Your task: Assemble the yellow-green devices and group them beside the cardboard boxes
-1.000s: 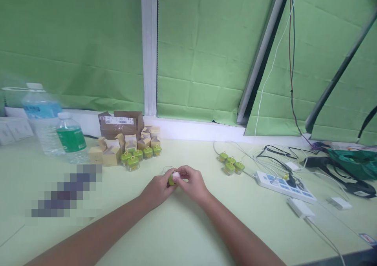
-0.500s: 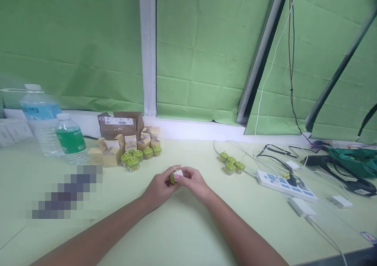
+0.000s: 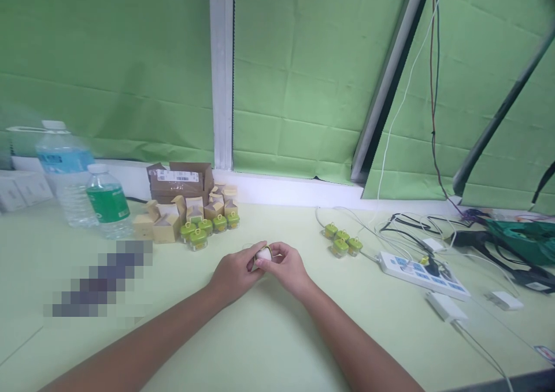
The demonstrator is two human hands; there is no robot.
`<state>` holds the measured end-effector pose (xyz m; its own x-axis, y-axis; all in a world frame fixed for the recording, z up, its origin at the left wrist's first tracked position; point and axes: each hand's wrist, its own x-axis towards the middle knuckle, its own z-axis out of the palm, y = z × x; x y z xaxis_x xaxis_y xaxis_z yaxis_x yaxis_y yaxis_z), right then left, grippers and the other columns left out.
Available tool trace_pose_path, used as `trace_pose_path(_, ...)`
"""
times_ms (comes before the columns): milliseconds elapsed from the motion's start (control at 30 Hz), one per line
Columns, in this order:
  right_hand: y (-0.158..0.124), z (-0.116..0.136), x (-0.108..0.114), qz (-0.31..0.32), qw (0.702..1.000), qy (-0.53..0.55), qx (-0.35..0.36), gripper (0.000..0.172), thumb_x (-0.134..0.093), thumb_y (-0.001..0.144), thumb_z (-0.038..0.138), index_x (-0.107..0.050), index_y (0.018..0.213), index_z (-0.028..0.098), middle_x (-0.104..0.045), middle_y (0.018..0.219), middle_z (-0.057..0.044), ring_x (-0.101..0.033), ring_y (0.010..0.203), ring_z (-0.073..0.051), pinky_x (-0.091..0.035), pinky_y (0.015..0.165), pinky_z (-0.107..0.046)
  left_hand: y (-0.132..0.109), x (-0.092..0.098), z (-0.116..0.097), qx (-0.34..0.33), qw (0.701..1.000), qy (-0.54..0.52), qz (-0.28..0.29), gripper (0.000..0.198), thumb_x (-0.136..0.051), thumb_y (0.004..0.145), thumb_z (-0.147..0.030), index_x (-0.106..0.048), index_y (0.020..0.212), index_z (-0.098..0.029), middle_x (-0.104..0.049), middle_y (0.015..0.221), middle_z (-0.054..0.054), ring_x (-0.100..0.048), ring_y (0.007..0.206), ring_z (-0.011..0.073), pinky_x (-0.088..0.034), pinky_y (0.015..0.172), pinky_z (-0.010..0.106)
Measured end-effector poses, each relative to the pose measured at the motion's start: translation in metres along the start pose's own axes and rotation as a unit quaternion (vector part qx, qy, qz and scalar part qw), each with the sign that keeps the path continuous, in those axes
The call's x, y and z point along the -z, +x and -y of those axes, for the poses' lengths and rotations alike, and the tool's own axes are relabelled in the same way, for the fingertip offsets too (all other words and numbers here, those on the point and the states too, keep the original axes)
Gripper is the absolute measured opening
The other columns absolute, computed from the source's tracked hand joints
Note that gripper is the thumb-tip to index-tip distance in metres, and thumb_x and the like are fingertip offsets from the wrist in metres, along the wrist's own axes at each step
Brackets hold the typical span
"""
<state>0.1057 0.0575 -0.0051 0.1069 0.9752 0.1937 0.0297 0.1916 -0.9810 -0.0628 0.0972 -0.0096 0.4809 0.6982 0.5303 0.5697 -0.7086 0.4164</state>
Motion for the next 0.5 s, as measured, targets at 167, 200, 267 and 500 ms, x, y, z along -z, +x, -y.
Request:
trace_pose_path(167,0.0021,-0.0011,0.0031,-0.031,1.000,-0.004,-0.004,0.035,-0.083,0.064,0.045,-0.062,0.068,0.016,-0.063,0.065,0.000,-0.058,0.059,-0.013,-0.047,0.058,-0.026,0.0012,-0.0017,0.0040,0.003,0.999,-0.031,-0.017,0.041,-0.062,0.086,-0.039,-0.065,0.122,-0.021,-0.071,0.087,0.001,-0.058,0.065,0.0141,-0.045,0.064,0.025)
trace_pose_path(200,0.0026,-0.0019,0.0032,-0.031,1.000,0.001,-0.003,0.035,-0.083,0.063,0.044,-0.062,0.069,0.017,-0.063,0.066,0.000,-0.058,0.060,-0.013,-0.047,0.059,-0.026,0.0012,-0.0016,0.0038,0.005,0.999,-0.036,-0.015,0.041,-0.063,0.085,-0.039,-0.066,0.122,-0.021,-0.070,0.086,0.001,-0.057,0.065,0.0138,-0.045,0.064,0.024)
trace_pose_path(267,0.0034,-0.0035,0.0026,-0.029,0.999,0.023,-0.002,0.035,-0.083,0.062,0.042,-0.061,0.074,0.018,-0.063,0.070,0.000,-0.060,0.064,-0.014,-0.049,0.062,-0.026,0.0012,-0.0010,0.0028,0.009,0.999,-0.037,-0.015,0.040,-0.064,0.084,-0.037,-0.066,0.121,-0.021,-0.069,0.083,0.000,-0.056,0.064,0.0136,-0.045,0.063,0.024)
trace_pose_path(500,0.0030,0.0029,-0.0011,-0.036,0.989,0.130,-0.063,0.046,-0.080,0.065,0.052,-0.063,0.093,0.019,-0.065,0.092,-0.004,-0.065,0.077,-0.018,-0.055,0.068,-0.030,0.0019,0.0018,-0.0011,0.031,0.996,-0.081,-0.017,0.046,-0.069,0.081,-0.042,-0.066,0.121,-0.021,-0.057,0.067,-0.004,-0.049,0.058,0.0125,-0.041,0.057,0.023)
